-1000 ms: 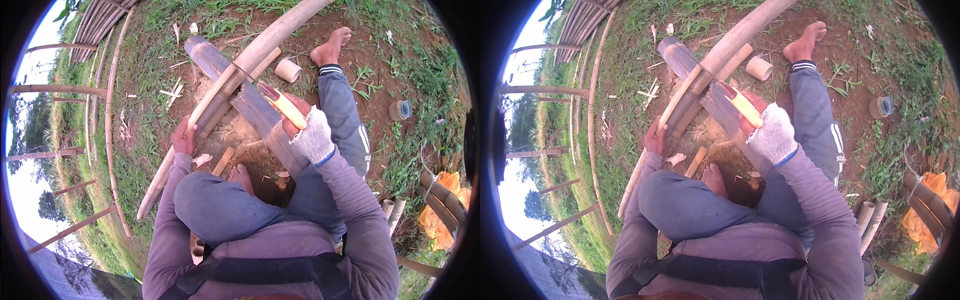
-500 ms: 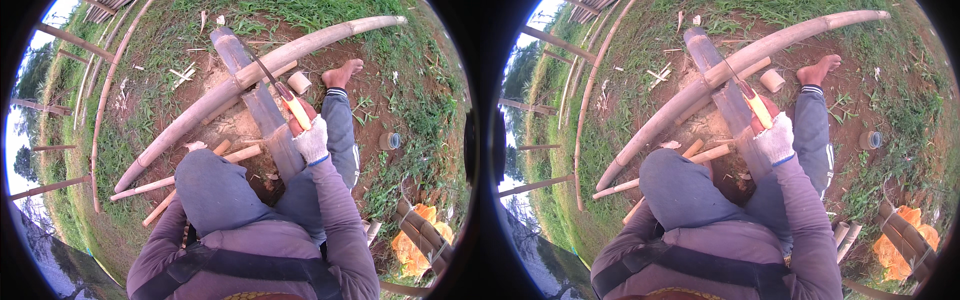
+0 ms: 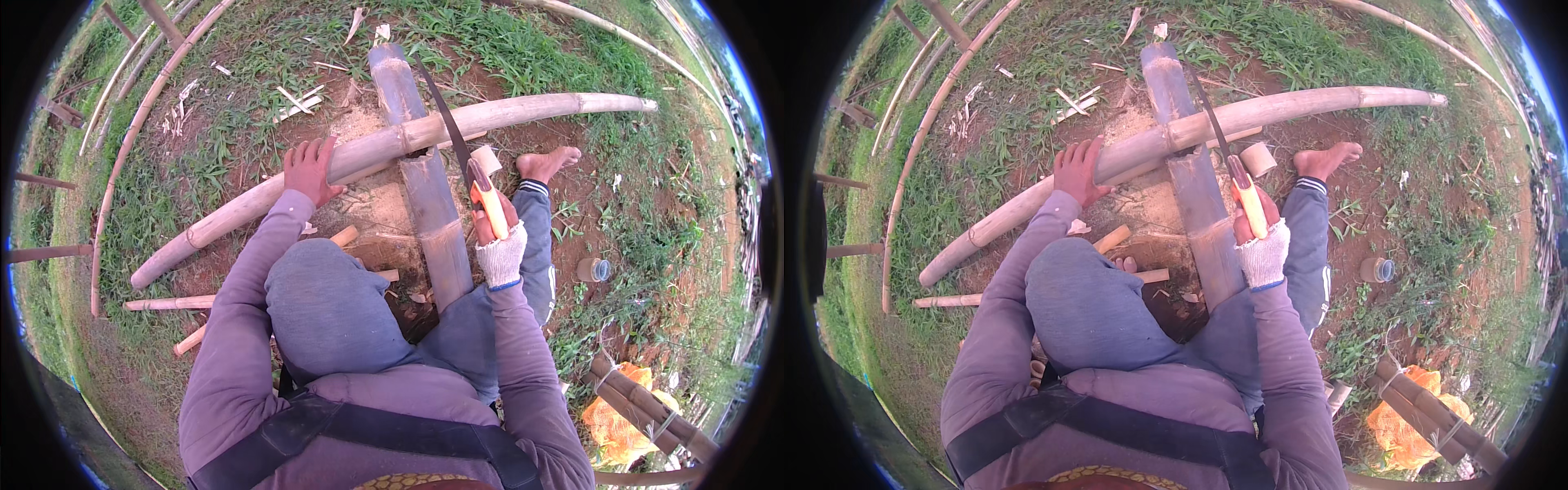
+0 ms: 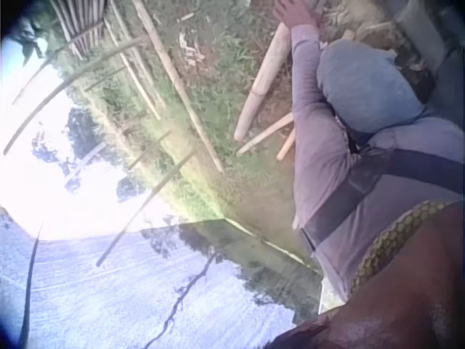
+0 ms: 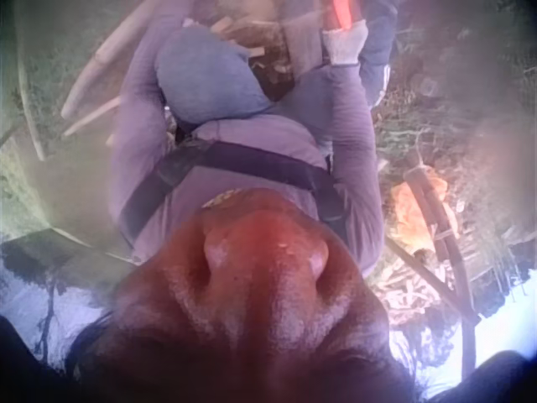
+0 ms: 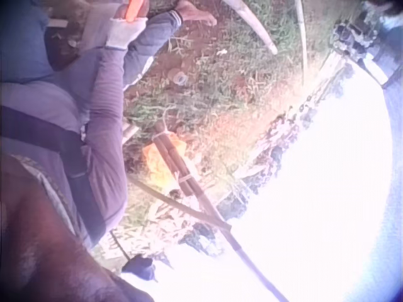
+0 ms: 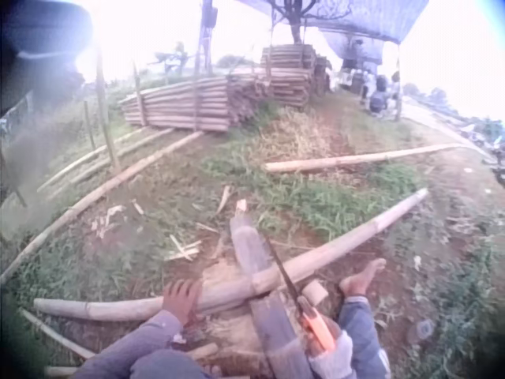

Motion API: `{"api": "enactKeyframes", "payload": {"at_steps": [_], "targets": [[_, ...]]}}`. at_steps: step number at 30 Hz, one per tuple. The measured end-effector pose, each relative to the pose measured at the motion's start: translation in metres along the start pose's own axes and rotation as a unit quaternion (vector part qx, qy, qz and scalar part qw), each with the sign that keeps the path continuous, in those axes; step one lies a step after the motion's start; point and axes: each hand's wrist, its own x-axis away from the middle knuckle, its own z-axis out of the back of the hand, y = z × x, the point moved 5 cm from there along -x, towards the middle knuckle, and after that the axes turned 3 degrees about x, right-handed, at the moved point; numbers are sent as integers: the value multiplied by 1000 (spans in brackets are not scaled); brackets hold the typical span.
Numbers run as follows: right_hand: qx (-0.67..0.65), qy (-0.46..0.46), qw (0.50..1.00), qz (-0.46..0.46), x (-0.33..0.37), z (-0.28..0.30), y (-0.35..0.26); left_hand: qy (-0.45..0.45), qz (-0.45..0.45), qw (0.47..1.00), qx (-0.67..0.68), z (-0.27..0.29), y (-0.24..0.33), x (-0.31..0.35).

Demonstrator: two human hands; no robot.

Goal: The person sits on the ground and uses a hand saw to cut long bamboo poles into shorter sections. They position each pole on a wooden support, saw through it, and then move the cut pieces aside to a nearby pile.

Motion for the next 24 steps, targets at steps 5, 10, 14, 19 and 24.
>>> {"api": "enactKeyframes", "payload": {"at_steps": [5,10,14,19,24], "targets": [[39,-12,998,45,7,-4,-20,-127,48,990,36,-23,-25,-9],[14,-45,999,-9,35,-29,-28,-126,70,989,45,-7,-62,29],[18,-47,998,43,53,-53,-34,-78,65,994,32,0,-90,60],[-26,-60,998,-5,56,-58,-44,-114,86,989,40,9,-89,67],[-37,-64,996,-43,44,-54,-62,-132,92,986,41,9,-90,64]]}}
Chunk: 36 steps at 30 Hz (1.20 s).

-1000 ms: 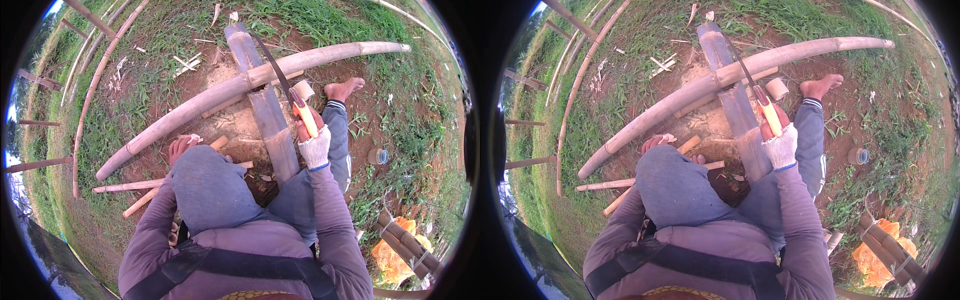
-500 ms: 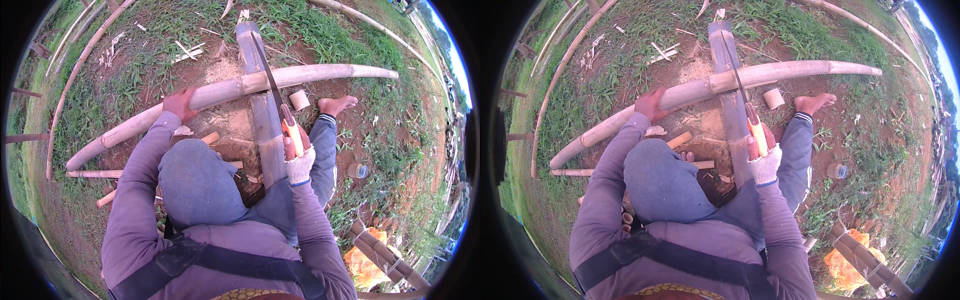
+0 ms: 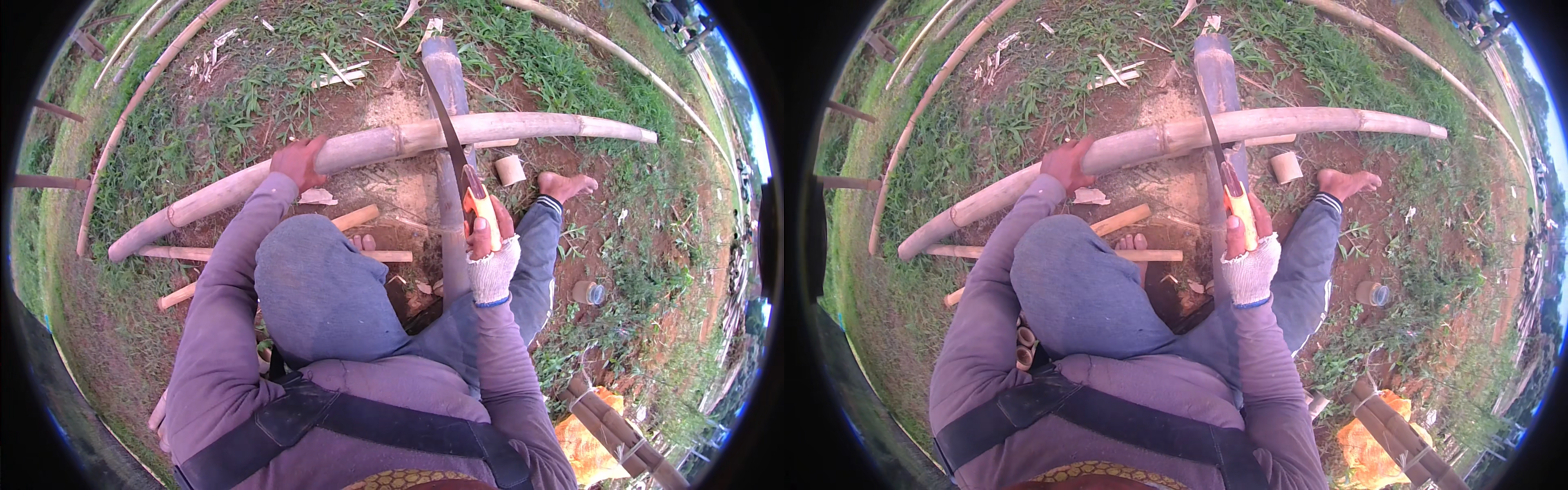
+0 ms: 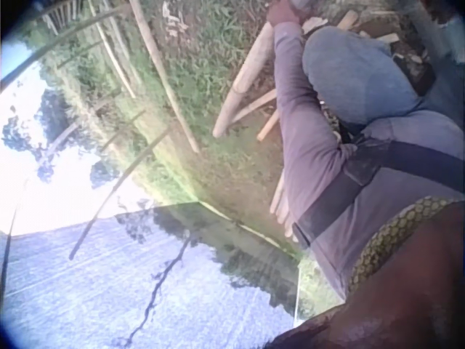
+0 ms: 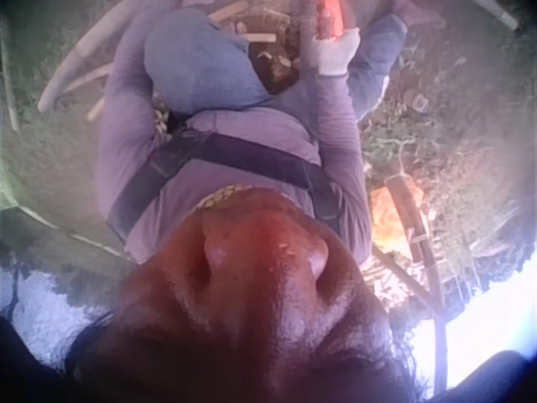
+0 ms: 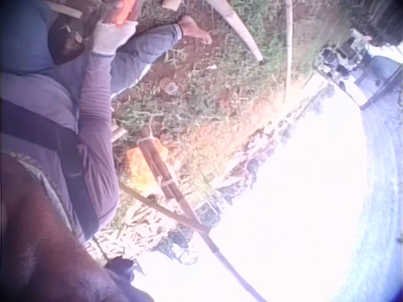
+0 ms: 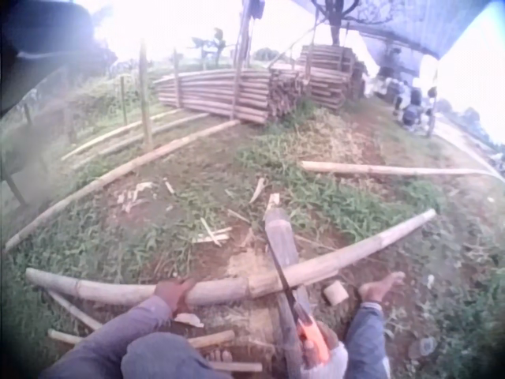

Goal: The person sits on the ground and uses a hand saw to cut long bamboo poles into shorter sections. They position each pole on a wooden support, saw through it, and then move the cut pieces aside to a nearby pile.

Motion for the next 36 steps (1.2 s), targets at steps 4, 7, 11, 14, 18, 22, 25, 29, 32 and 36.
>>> {"api": "enactKeyframes", "payload": {"at_steps": [4,7,11,14,18,22,25,29,32,36], "targets": [[30,-12,999,3,-5,1,-11,3,-3,1000,4,-1,-2,-3],[3,-10,1000,2,-2,-1,-3,-3,-10,1000,5,-2,-4,-12],[12,-7,1000,9,0,-9,-1,-28,12,999,-16,-11,-14,-22],[42,7,998,37,-2,-11,-12,-41,16,999,-16,-5,-8,-25],[25,10,1000,8,-1,-16,-13,-37,12,999,-18,-8,-8,-26],[53,5,998,30,0,-15,-12,-35,11,999,-5,-7,-11,-20],[57,-5,997,57,-3,-17,-22,-32,8,999,10,-13,-15,-19],[58,-20,996,60,-1,-18,-26,-55,30,998,6,-3,-18,-11],[60,-13,996,61,1,-27,-29,-27,17,999,3,-7,-31,-7],[45,3,999,6,6,-32,-34,-37,25,999,-7,-5,-24,-9]]}}
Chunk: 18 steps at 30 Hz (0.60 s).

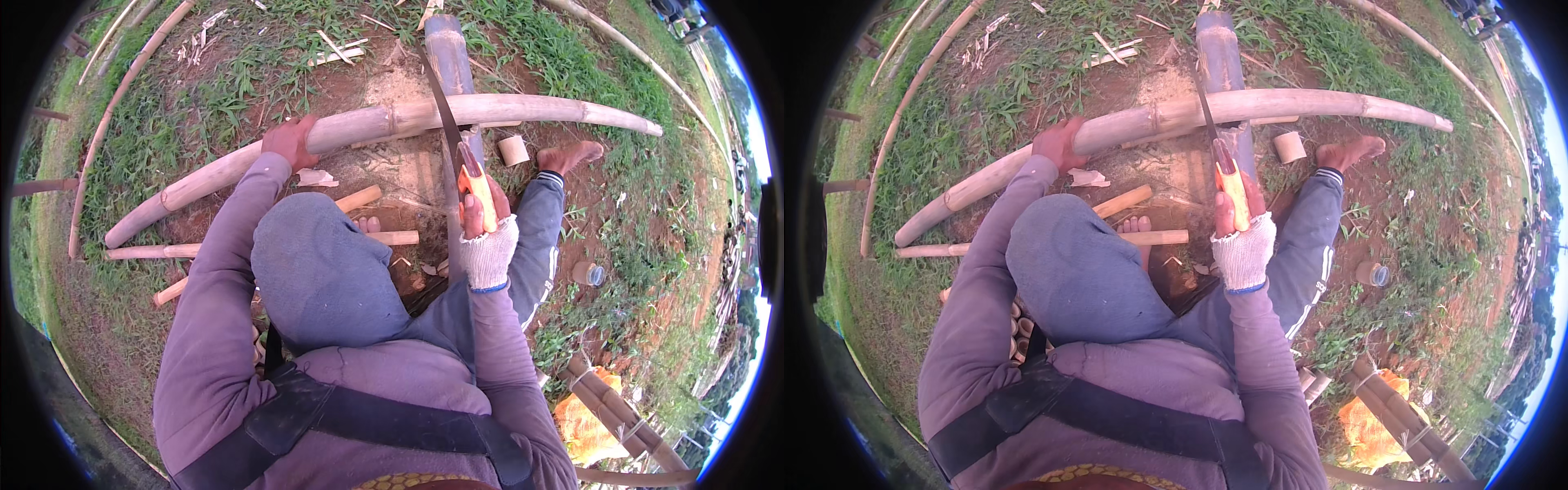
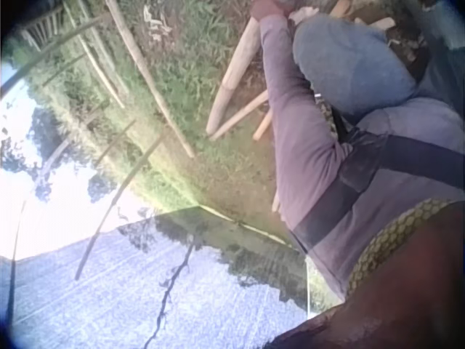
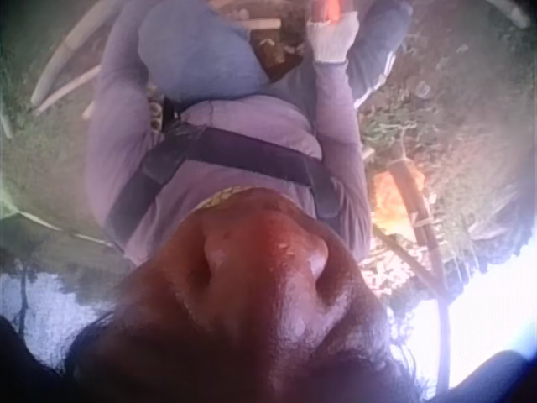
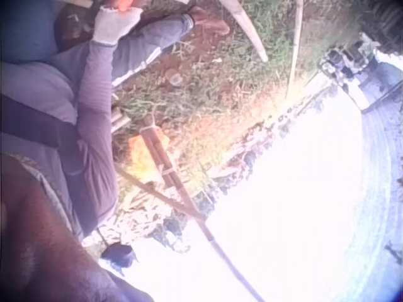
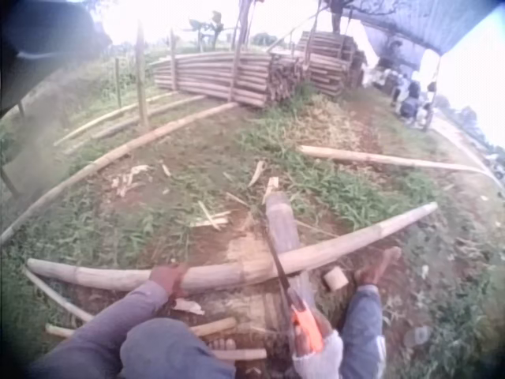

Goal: The person sits on the ground and uses a hand saw to cut long bamboo poles into shorter sections. They position each pole on a wooden support, saw through it, and then move the cut pieces aside to a nearby pile.

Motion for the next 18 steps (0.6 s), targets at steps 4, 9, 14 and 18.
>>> {"api": "enactKeyframes", "payload": {"at_steps": [4,9,14,18], "targets": [[6,1,999,-45,38,15,5,-26,9,1000,-5,2,0,-1],[-35,-40,998,-25,113,55,-3,-15,9,1000,-11,1,-1,1],[-8,-3,998,-65,-1,-4,15,7,6,1000,7,-2,-1,3],[32,30,999,30,-48,-20,9,7,-22,1000,2,4,12,-10]]}}
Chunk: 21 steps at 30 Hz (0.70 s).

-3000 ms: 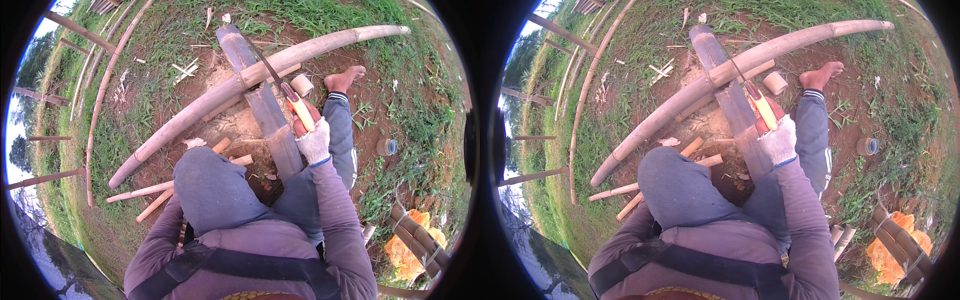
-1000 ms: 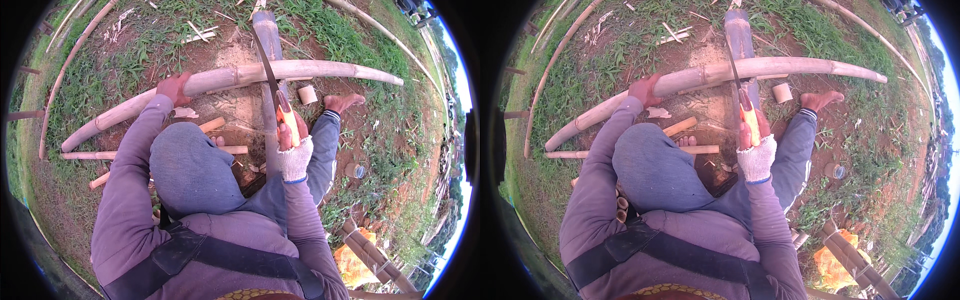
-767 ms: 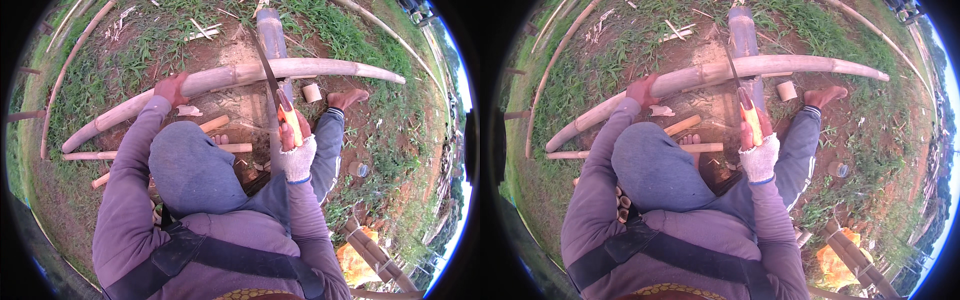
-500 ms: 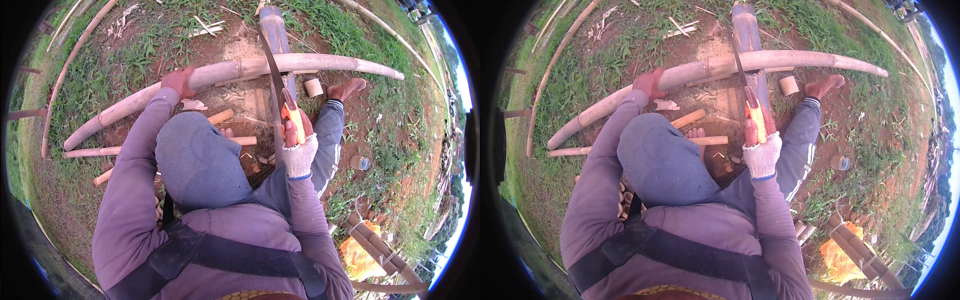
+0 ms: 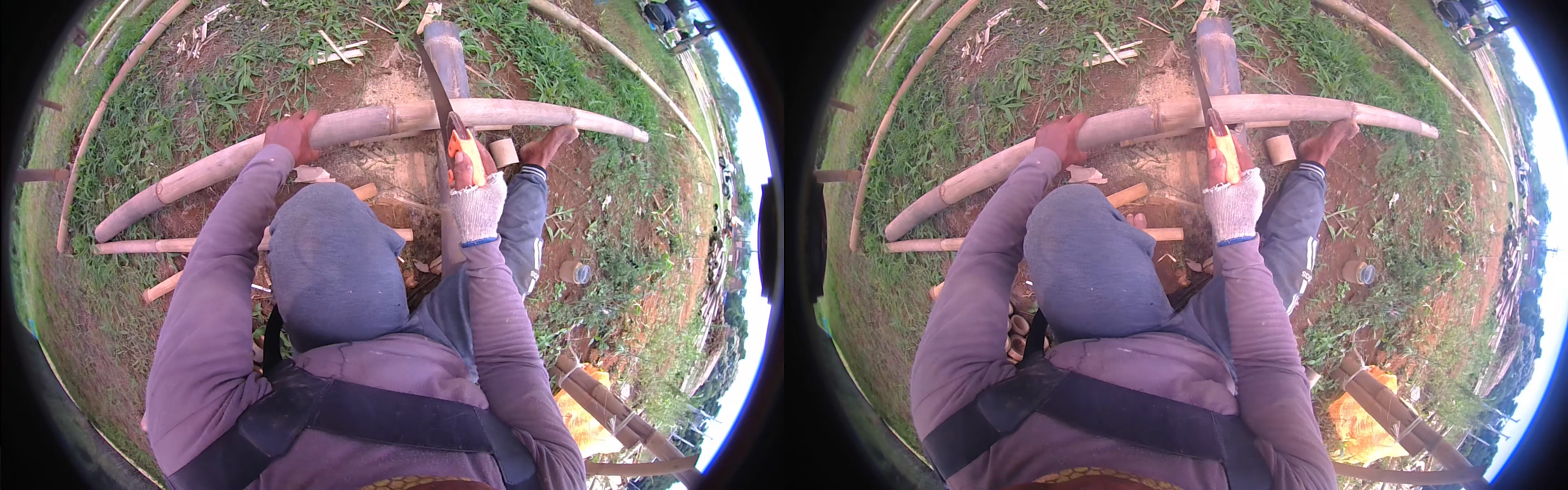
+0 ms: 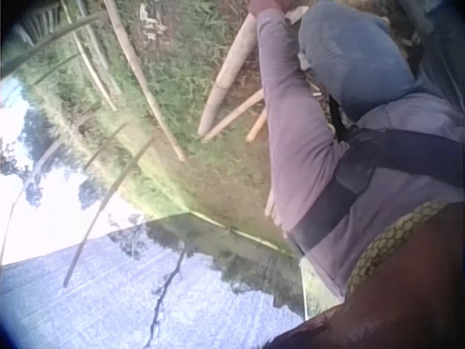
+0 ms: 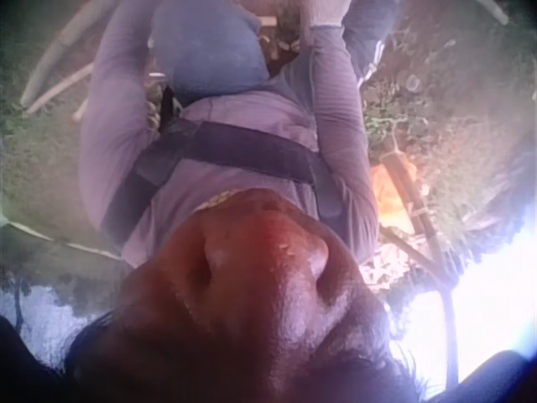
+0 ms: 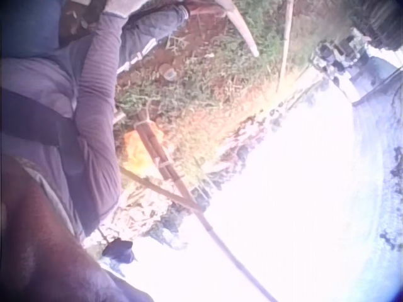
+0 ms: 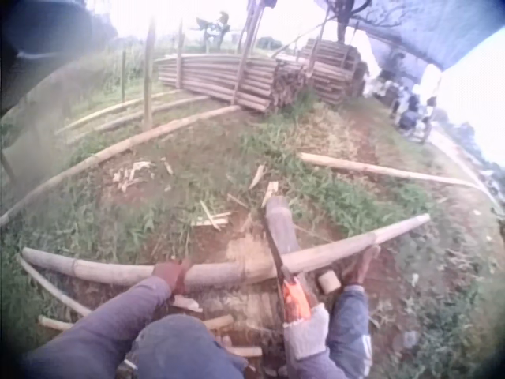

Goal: The person sits on the ground and uses a hand saw to cut long bamboo poles into shorter sections. They position each pole on a wooden support, saw through it, and then move the cut pieces aside to a nearby pile.

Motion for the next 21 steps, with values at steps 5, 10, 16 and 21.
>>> {"api": "enactKeyframes", "payload": {"at_steps": [5,10,16,21], "targets": [[49,-66,997,1,125,70,-24,-26,25,999,7,-1,-17,18],[-45,-52,995,-67,123,61,-4,-15,20,1000,2,-2,-14,17],[-24,-24,999,-2,8,-8,0,-6,5,1000,2,1,-6,13],[-74,-78,994,-25,4,-4,-6,-7,7,1000,18,2,-11,15]]}}
